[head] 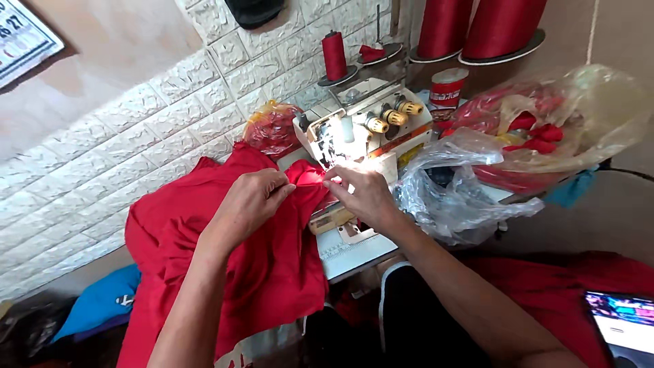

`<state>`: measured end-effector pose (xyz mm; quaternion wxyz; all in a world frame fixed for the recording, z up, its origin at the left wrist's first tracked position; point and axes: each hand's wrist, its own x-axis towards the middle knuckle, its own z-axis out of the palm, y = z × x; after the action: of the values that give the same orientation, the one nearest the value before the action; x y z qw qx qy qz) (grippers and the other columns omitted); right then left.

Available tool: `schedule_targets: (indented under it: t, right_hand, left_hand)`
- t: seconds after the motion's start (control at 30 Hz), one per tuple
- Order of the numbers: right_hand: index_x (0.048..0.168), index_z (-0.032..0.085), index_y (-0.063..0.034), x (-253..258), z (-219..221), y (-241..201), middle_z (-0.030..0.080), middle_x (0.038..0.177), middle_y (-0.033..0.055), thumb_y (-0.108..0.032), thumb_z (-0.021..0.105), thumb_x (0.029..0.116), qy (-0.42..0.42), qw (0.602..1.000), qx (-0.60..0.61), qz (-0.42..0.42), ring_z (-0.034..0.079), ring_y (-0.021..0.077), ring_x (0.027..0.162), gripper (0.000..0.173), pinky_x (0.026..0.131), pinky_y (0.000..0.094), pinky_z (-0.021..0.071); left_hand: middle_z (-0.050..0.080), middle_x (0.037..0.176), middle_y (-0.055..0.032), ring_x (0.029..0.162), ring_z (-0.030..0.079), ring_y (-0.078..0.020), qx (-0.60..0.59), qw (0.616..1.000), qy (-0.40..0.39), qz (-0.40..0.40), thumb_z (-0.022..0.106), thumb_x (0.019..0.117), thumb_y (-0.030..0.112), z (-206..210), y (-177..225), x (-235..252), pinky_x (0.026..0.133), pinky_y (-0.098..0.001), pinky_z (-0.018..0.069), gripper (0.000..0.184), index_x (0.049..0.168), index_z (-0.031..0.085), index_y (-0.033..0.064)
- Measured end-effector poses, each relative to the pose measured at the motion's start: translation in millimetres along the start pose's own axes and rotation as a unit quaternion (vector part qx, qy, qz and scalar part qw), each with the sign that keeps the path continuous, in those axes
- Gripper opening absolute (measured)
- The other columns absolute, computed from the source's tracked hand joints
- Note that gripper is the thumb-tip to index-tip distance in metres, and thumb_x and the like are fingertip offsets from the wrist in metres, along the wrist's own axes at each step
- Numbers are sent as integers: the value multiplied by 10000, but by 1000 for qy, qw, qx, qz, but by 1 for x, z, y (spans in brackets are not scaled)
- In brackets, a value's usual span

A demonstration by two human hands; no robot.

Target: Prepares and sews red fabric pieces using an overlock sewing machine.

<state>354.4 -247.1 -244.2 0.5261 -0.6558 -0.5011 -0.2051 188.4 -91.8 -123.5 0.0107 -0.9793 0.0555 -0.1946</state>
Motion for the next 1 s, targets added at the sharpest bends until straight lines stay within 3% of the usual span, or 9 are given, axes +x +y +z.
schedule_targets:
  t: [0.07, 0.13, 0.23, 0.43, 0.57, 0.67, 0.73, 0.9, 1.0]
  right_hand:
    - [1019, 720, -98, 0, -2, -1, 591, 675, 22, -203, 608, 1003, -7, 1000, 5, 27, 541, 159, 536, 154, 490, 355, 436]
    - [1045, 694, -98, -1, -3, -1, 554, 655, 9, -231, 575, 1019, -19, 999, 15, 35, 498, 147, 504, 180, 467, 345, 409]
    - [1107, 706, -130, -1, -3, -1, 622, 709, 9, -330, 633, 1006, -35, 999, 18, 17, 542, 156, 523, 235, 479, 366, 433]
    - [1032, 682, -112, 0, 2, 2, 590, 683, 9, -217, 575, 1021, -28, 999, 26, 19, 529, 145, 531, 150, 473, 343, 416]
    - [1140, 720, -132, -1, -8, -1, 671, 811, -6, -313, 628, 1017, -74, 994, 79, 6, 555, 116, 587, 237, 528, 329, 464]
    - [948, 782, -140, -11, -26, -6, 687, 838, -22, -283, 681, 947, -81, 992, 53, -76, 598, 89, 669, 175, 613, 302, 504]
    - [882, 775, -145, -29, -38, -9, 705, 832, -12, -267, 657, 934, -66, 993, 1, -99, 625, 124, 708, 177, 662, 354, 482]
    - [983, 798, -140, -71, -34, 8, 759, 986, -5, -305, 648, 988, -27, 999, 12, -11, 646, 105, 736, 223, 657, 336, 486]
    - [973, 791, -119, -67, -24, 13, 742, 924, 10, -284, 653, 979, 3, 1000, 14, 3, 623, 118, 689, 215, 623, 338, 474]
  left_hand:
    - [623, 763, -9, 656, 585, -103, 2, 1000, 1, 2, 568, 1040, 207, 2, -2, -1, 607, -291, 496, 261, 863, 707, 75]
    - [595, 746, -7, 645, 566, -109, 2, 1000, 0, 0, 551, 1051, 232, 4, -4, -1, 600, -299, 483, 282, 852, 682, 80]
    - [590, 734, -13, 640, 565, -113, -1, 1000, 6, 1, 557, 1046, 236, 5, -4, 1, 603, -305, 480, 285, 848, 682, 74]
    - [589, 731, -4, 639, 560, -97, -2, 1000, 7, -5, 564, 1042, 227, 4, -4, 3, 598, -282, 472, 264, 864, 688, 76]
    - [591, 735, 14, 632, 553, -75, -22, 1000, 7, 20, 562, 1043, 240, 3, 9, 2, 587, -260, 471, 266, 871, 693, 86]
    - [603, 727, 29, 630, 566, -58, -39, 996, -27, 73, 569, 1031, 252, 1, 36, 4, 583, -246, 487, 280, 844, 701, 91]
    - [610, 715, 47, 624, 568, -45, -52, 991, -74, 93, 598, 1012, 282, 2, 45, 7, 575, -234, 474, 277, 823, 704, 110]
    - [619, 770, 50, 687, 574, -29, -97, 977, -163, 99, 580, 1022, 259, 6, 20, 20, 632, -212, 484, 244, 884, 720, 113]
    - [562, 714, 38, 627, 519, -43, -120, 979, -144, 82, 575, 1034, 225, 13, 8, 30, 582, -219, 434, 270, 808, 658, 103]
